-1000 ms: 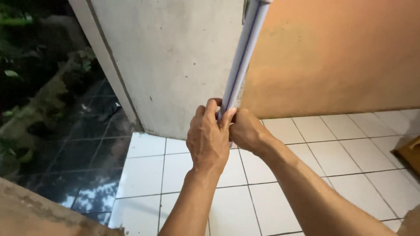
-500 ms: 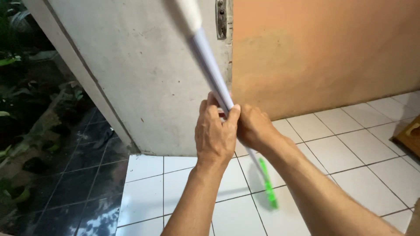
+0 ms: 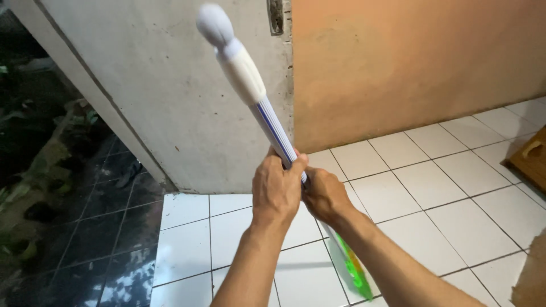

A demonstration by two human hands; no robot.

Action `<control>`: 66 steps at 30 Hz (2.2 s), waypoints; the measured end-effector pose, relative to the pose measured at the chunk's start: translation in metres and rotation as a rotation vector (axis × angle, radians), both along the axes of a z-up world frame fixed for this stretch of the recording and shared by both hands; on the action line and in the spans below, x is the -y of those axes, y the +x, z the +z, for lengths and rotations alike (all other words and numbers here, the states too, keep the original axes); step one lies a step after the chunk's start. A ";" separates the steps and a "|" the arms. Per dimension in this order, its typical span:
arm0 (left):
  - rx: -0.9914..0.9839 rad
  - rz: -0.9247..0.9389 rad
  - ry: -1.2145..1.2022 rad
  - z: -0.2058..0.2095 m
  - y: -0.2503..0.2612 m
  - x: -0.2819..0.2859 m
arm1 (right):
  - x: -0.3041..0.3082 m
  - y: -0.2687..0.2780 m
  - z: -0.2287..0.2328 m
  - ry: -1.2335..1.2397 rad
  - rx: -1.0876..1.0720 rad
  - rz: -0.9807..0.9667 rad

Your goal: The person assembles a broom handle by connecting, sliding, and twisting its sections together by hand, then sweeps the floor.

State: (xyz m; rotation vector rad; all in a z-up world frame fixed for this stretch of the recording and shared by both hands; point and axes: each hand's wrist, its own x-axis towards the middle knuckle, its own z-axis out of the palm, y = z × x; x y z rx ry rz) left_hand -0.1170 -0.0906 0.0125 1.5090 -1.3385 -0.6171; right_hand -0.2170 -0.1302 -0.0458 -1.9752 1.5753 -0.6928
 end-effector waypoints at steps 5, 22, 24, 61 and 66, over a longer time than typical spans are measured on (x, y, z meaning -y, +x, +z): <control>0.095 0.089 0.023 0.023 0.011 0.004 | 0.002 0.021 0.026 0.101 0.203 -0.020; -0.761 -0.457 -0.423 0.110 0.038 0.033 | -0.020 0.049 0.085 0.001 0.008 -0.221; -0.814 -0.546 -0.362 0.104 0.031 0.036 | -0.019 0.032 0.082 -0.021 -0.086 -0.296; -0.479 -0.360 -0.010 0.052 -0.132 0.164 | 0.145 -0.138 -0.008 0.313 -0.016 -0.317; -0.607 -0.461 -0.182 0.087 -0.139 0.180 | 0.151 -0.128 0.018 0.183 0.098 -0.205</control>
